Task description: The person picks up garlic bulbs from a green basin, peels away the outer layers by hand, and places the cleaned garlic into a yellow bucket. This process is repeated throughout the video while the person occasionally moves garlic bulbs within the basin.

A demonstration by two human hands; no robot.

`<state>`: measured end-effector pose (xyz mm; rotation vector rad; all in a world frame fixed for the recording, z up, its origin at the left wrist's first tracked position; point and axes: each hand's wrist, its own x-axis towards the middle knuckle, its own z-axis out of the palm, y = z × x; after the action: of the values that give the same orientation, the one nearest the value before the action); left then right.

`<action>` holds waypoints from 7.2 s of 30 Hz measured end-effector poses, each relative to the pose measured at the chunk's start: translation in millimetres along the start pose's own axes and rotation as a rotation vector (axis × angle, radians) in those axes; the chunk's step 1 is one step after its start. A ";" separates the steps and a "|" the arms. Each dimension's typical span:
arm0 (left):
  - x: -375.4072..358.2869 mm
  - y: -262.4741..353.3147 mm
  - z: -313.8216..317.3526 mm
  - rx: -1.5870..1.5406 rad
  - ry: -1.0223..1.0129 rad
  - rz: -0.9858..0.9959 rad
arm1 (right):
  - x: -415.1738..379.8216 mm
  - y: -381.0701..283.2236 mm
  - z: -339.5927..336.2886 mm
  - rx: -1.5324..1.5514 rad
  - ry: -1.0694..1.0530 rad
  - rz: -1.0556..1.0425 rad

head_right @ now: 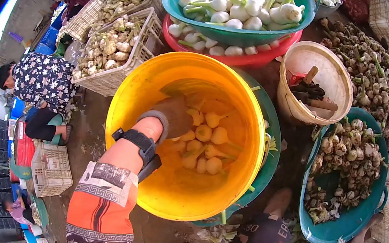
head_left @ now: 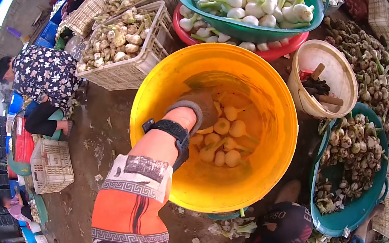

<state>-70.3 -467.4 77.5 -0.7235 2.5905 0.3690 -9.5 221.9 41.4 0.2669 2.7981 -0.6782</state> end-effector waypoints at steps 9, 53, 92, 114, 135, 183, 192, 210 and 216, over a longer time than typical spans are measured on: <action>8.6 4.8 7.1 0.066 -0.078 -0.011 | -5.8 -12.5 6.6 -0.091 -0.090 -0.049; -232.2 423.5 236.1 -1.432 -0.885 0.099 | -94.0 343.3 -150.0 -0.133 1.023 0.419; -194.7 375.2 289.3 -0.755 -0.132 0.766 | 17.4 -53.4 81.3 1.092 0.010 0.268; -219.4 343.3 277.6 -1.732 -1.292 -0.040 | -24.6 -45.8 74.8 0.897 0.172 0.158; -219.2 340.7 256.9 -1.978 -1.066 0.344 | -20.1 29.4 77.0 0.678 -0.160 0.231; -206.5 345.5 269.7 -2.073 -0.996 0.133 | -36.2 -9.4 53.2 2.128 -0.292 0.158; -213.0 357.4 262.0 -1.855 -0.588 0.154 | -34.4 -26.2 57.7 0.879 -0.039 -0.014; -215.1 361.4 274.7 -1.689 -0.319 0.093 | -27.6 -64.6 91.6 0.049 0.085 -0.257; -219.5 359.3 286.9 -1.624 -0.303 0.135 | -30.3 -66.2 96.7 0.056 0.082 -0.195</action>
<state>-1.5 27.5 -22.3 -0.7665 1.5662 2.4360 22.8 115.0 -5.2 0.0317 2.9126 -0.8077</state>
